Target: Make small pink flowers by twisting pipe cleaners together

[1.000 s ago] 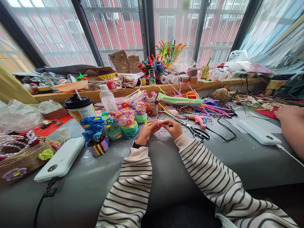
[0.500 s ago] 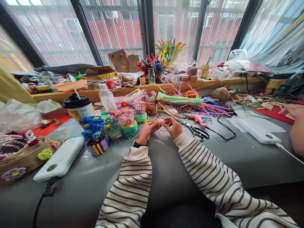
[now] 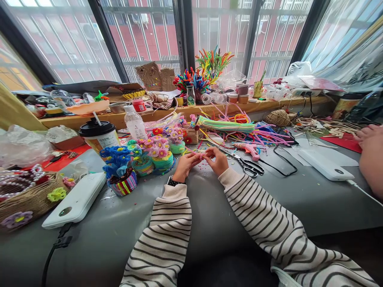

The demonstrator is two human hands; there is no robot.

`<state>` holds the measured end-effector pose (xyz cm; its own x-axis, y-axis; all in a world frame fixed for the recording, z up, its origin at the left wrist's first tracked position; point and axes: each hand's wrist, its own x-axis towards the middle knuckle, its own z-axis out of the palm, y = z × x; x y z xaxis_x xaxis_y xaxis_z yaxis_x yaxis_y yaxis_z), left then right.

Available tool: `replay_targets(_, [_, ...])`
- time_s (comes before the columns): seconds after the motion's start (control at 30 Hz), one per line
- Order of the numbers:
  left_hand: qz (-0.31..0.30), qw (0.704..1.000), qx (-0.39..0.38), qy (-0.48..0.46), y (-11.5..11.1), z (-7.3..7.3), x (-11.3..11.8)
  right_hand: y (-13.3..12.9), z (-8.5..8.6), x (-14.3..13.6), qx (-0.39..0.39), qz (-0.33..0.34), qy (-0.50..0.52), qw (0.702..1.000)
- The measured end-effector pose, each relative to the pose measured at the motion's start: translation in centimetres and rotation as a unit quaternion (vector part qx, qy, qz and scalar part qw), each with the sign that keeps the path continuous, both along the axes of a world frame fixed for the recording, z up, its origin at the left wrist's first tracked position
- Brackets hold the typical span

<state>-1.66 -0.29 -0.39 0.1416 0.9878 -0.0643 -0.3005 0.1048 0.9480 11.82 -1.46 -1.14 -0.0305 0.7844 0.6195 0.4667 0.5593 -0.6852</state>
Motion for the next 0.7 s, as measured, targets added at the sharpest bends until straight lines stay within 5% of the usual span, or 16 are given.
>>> replay_targets(0.7, [0.015,1.0,-0.002,-0.014,0.1,-0.17,-0.15,0.44,-0.6,-0.5,0.02,-0.008,0.004,1.0])
